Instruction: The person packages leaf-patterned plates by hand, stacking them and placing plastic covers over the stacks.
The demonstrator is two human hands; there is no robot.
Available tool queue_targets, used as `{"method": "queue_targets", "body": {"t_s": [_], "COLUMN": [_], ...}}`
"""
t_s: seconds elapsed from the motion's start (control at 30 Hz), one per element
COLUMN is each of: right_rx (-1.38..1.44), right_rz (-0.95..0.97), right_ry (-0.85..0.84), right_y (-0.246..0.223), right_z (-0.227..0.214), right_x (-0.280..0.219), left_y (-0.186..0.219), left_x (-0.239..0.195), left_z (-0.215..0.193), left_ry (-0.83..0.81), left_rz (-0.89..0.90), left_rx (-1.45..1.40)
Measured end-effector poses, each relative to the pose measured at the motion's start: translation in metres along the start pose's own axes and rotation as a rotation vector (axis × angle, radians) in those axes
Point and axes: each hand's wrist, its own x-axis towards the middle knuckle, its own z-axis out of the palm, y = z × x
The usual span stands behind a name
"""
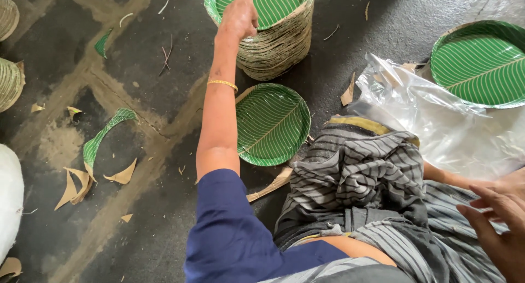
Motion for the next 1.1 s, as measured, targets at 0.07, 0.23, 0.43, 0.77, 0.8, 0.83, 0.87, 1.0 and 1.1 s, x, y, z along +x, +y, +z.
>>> {"method": "queue_targets", "body": {"t_s": [0.07,0.23,0.43,0.77,0.8,0.83,0.87,1.0,1.1], "right_rx": [-0.012,0.006,0.090,1.161,1.153,1.192,1.231,1.306,1.213], "right_rz": [-0.014,-0.008,-0.118,-0.135,-0.121,-0.130,-0.140,-0.205,-0.154], "right_ry": [-0.017,-0.029,0.080,0.342,0.367,0.368,0.370,0.397,0.350], "right_y": [-0.028,-0.066,-0.108,-0.109,-0.105,-0.102,-0.100,-0.097,-0.088], "right_z": [-0.008,-0.021,-0.017,0.016,0.015,0.015,0.015,0.012,0.012], "right_x": [0.004,0.013,0.022,0.006,0.003,0.000,-0.002,-0.002,-0.002], "left_y": [-0.008,0.051,0.243,0.440,0.444,0.447,0.450,0.451,0.451], "left_x": [0.009,-0.037,-0.178,-0.313,-0.314,-0.316,-0.318,-0.322,-0.327], "left_z": [0.005,-0.042,-0.110,-0.019,-0.011,-0.004,0.004,0.002,-0.023], "left_ry": [0.105,0.531,0.690,-0.643,-0.672,-0.693,-0.714,-0.746,-0.453], "left_rz": [0.111,0.311,0.401,0.481,0.492,0.463,0.431,0.420,0.538], "left_rx": [-0.033,-0.119,-0.497,-1.763,-1.763,-1.806,-1.848,-1.798,-1.443]}}
